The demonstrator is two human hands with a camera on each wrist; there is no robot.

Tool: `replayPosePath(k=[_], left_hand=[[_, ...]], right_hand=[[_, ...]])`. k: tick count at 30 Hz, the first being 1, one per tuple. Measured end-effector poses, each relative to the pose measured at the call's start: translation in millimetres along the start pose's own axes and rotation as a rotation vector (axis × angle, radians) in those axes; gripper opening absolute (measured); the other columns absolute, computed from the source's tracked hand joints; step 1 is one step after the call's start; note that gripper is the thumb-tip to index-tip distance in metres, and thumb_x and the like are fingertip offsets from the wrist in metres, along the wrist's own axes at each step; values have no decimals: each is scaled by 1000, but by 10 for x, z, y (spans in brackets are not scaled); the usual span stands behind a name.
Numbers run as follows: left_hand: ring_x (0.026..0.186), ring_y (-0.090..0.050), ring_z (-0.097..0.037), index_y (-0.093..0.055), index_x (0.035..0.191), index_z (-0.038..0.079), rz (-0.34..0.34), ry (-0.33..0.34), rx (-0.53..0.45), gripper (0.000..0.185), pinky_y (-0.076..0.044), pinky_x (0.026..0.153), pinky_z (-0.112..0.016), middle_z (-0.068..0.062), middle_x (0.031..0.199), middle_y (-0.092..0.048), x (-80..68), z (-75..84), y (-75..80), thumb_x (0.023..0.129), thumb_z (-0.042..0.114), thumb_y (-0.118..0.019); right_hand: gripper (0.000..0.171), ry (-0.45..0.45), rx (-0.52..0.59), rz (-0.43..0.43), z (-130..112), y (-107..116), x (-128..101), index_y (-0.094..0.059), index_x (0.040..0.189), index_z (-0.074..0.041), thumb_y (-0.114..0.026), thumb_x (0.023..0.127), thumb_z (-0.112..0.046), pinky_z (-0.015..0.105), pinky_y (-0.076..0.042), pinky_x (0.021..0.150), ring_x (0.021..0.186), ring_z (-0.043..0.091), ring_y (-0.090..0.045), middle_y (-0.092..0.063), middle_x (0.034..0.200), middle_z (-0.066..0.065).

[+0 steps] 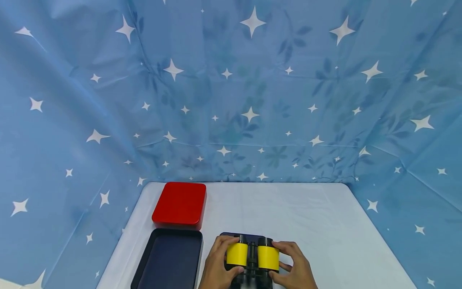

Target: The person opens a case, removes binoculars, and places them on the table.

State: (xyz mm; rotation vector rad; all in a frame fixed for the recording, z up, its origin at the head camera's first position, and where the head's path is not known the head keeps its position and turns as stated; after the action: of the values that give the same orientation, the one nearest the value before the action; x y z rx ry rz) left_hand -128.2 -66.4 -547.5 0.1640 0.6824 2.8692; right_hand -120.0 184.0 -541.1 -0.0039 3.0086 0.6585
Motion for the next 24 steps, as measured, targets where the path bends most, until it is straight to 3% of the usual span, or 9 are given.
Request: replayPosePath(k=[4,9,15,24], left_hand=[[121,-60,-27,-61,146,25,10,-3,0,74,-60,100,-42,-1,140,-54,11,11,-74,80,19,-95],[119,-61,-25,-63,143,24,20,5,-29,73,-61,93,-33,-1,138,-54,32,25,-148,78,15,-96],[118,-60,-20,-65,142,24,38,6,-2,74,-58,105,-45,1,137,-56,35,97,-254,76,15,-97],[118,-59,-17,-65,141,27,59,21,21,75,-57,106,-44,5,135,-57,70,93,-415,74,17,-98]], right_hand=[[72,-31,-25,22,8,50,-5,-71,132,-13,-97,67,1,50,-66,81,119,44,-67,-59,129,14],[72,-52,-40,45,28,94,-11,-72,131,-14,-98,65,2,49,-66,81,120,44,-66,-60,129,13],[74,-53,-47,71,101,174,-48,-73,131,-14,-99,63,2,48,-66,80,119,44,-67,-60,129,14],[75,-85,-18,58,226,267,-70,-71,135,-15,-96,66,2,38,-67,78,124,46,-64,-59,130,15]])
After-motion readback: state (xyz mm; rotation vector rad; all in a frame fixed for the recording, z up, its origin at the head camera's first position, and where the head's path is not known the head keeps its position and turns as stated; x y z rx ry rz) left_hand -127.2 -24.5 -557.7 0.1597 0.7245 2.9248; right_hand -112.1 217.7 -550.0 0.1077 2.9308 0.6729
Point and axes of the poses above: each hand's wrist, its own x-axis towards the middle knuckle, its own y-axis out of the back of the hand, z = x × y, the point moved 4 cm from there along x, towards the middle knuckle
